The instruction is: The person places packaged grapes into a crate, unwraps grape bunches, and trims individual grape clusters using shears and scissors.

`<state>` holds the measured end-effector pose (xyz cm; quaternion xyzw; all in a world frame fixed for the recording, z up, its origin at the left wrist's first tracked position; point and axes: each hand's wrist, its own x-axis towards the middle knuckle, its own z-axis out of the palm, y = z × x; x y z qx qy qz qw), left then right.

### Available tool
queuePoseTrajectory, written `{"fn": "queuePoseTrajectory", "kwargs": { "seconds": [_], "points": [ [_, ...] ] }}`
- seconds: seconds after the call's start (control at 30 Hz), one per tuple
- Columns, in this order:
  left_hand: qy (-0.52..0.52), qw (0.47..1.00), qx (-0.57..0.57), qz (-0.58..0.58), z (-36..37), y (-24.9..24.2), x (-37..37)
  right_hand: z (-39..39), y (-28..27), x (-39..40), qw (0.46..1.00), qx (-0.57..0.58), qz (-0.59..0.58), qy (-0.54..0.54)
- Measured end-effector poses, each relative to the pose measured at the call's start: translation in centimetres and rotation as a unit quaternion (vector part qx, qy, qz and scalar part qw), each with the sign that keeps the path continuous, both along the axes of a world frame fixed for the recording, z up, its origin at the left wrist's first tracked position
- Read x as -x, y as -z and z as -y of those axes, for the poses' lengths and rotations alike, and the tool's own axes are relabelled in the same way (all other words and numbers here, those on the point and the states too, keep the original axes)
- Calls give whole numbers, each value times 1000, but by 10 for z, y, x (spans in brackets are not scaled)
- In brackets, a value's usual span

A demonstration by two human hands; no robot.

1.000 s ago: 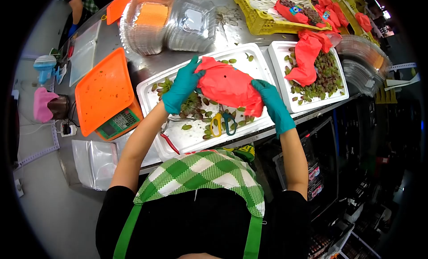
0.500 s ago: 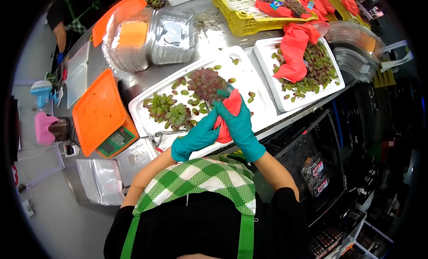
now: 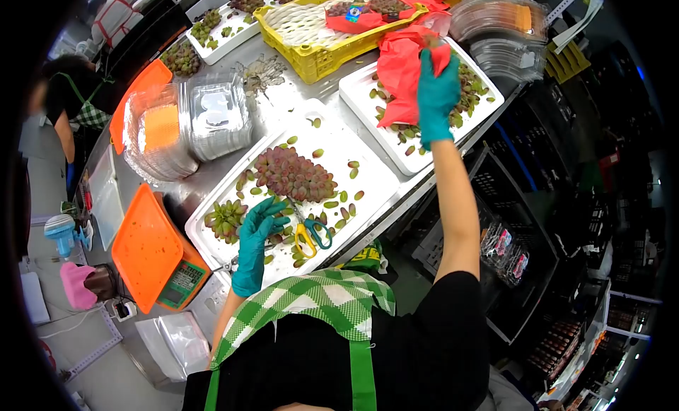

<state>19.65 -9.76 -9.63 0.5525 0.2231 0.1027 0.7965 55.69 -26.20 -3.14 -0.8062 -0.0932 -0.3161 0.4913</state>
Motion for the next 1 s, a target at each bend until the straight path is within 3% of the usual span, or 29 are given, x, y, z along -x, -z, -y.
{"fn": "queuePoseTrajectory", "kwargs": {
  "seconds": [0.1,0.2,0.33,0.4,0.47,0.53,0.63,0.73,0.8,0.9,0.93,0.97,1.0],
  "points": [
    [-2,1000,16,-6,8,11,5,-2,-10,-61,979,97,165,65],
    [-10,1000,22,-18,11,10,5,-10,-5,-73,939,340,-52,24],
    [-24,999,22,-42,12,4,5,-5,125,-84,846,531,-27,-41],
    [-34,998,16,-42,11,3,7,-5,128,-85,827,542,-143,-47],
    [-52,996,13,-65,10,-2,9,0,135,-110,888,445,-94,-70],
    [-57,995,12,-82,9,-3,9,-3,103,-102,944,322,-16,-67],
    [-54,994,14,-97,13,-1,4,-12,22,-105,964,258,54,29],
    [-50,993,37,-103,19,3,-5,-10,-15,-161,969,204,106,88],
    [-56,992,18,-111,24,7,-14,-6,-7,-208,976,186,22,110],
    [-90,991,3,-99,26,14,-16,-24,-7,-200,964,241,113,16],
    [-111,989,25,-99,26,17,-17,-44,5,-188,955,231,176,-63],
    [-141,984,38,-102,27,15,-19,-62,14,-157,947,218,154,-178],
    [-164,979,38,-118,28,11,-24,-78,29,-100,922,205,48,-325]
  ]
}}
